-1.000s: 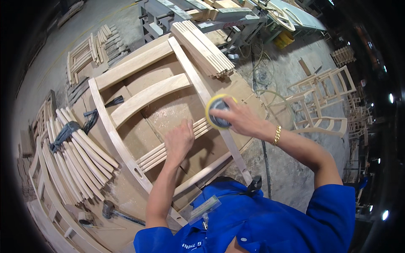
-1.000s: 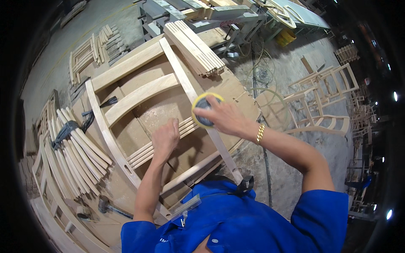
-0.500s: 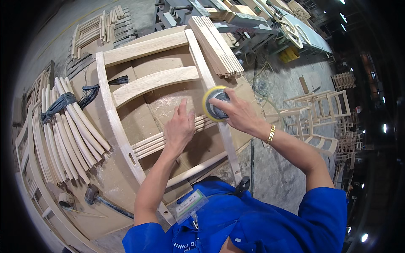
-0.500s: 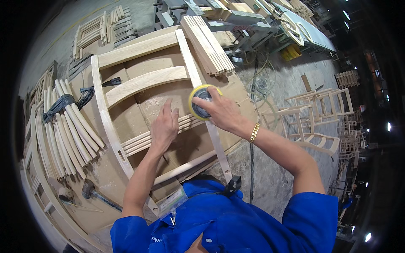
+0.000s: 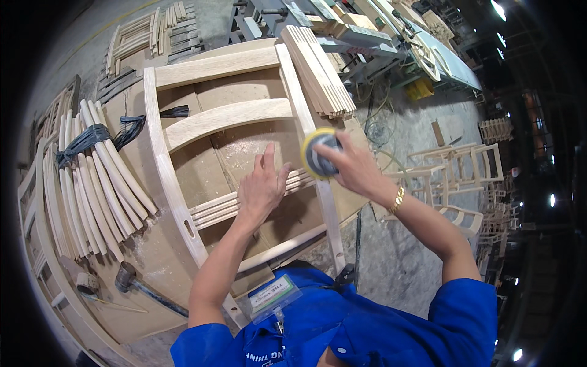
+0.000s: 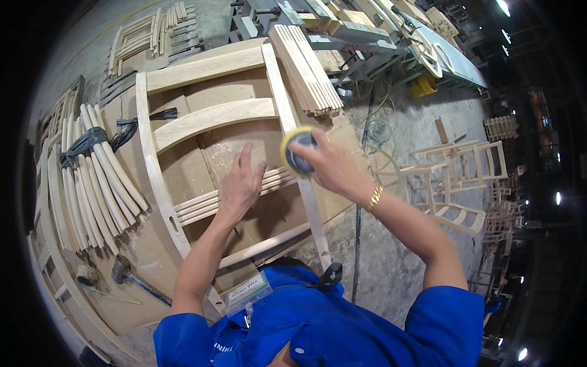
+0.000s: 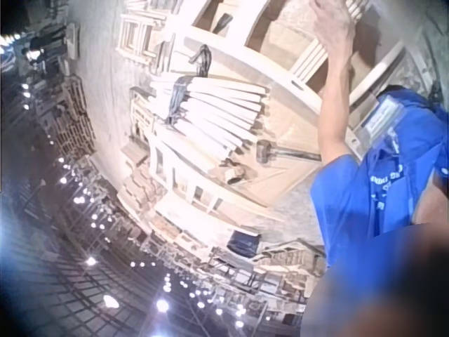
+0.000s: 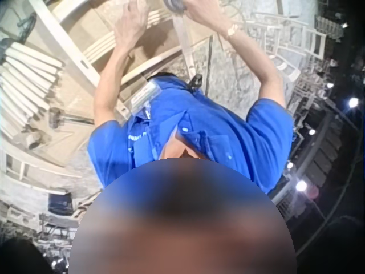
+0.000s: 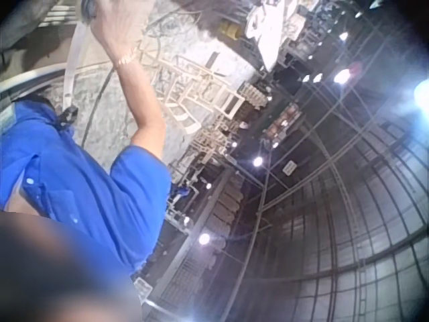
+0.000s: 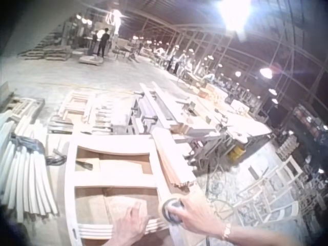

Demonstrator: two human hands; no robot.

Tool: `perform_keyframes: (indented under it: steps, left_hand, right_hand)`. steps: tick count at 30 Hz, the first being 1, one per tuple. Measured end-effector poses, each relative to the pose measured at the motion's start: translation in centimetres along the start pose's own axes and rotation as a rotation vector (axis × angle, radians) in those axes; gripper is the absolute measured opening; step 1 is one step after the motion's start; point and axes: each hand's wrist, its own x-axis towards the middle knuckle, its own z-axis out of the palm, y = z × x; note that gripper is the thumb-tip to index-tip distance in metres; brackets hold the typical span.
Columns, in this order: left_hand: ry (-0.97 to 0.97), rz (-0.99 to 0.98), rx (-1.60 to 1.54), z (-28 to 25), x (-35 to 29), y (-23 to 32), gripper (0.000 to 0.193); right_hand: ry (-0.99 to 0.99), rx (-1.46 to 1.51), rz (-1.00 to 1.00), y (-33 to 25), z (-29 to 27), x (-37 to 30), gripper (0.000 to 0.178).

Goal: The person smooths a wooden chair frame with an orbital sander, then applies glue to dowel holes and inserts wooden dowels. They use pliers to trim protruding dowel ends and fit additional wooden pieces into the chair frame.

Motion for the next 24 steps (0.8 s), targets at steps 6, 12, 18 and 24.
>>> perform_keyframes:
  steps: [6,12,18,24]
  left_hand:
    - [0.02,0.029,0.054,0.6,0.3,-0.8,0.064]
    - [0.01,0.027,0.048,0.6,0.2,-0.6,0.064]
    - [0.027,0.039,0.031,0.1,0.1,-0.2,0.061]
    - [0.036,0.047,0.027,0.3,0.1,-0.3,0.059]
  right_hand:
    - [-0.276,0.094,-0.167,-1.9,-0.6,-7.1,0.063]
    - [-0.191,0.124,-0.132,-0.5,-0.6,-3.8,0.062]
    - [-0.313,0.101,-0.18,-1.5,-1.1,-5.7,0.063]
    - [-0.302,0.123,-0.114,-1.6,-1.0,-4.0,0.063]
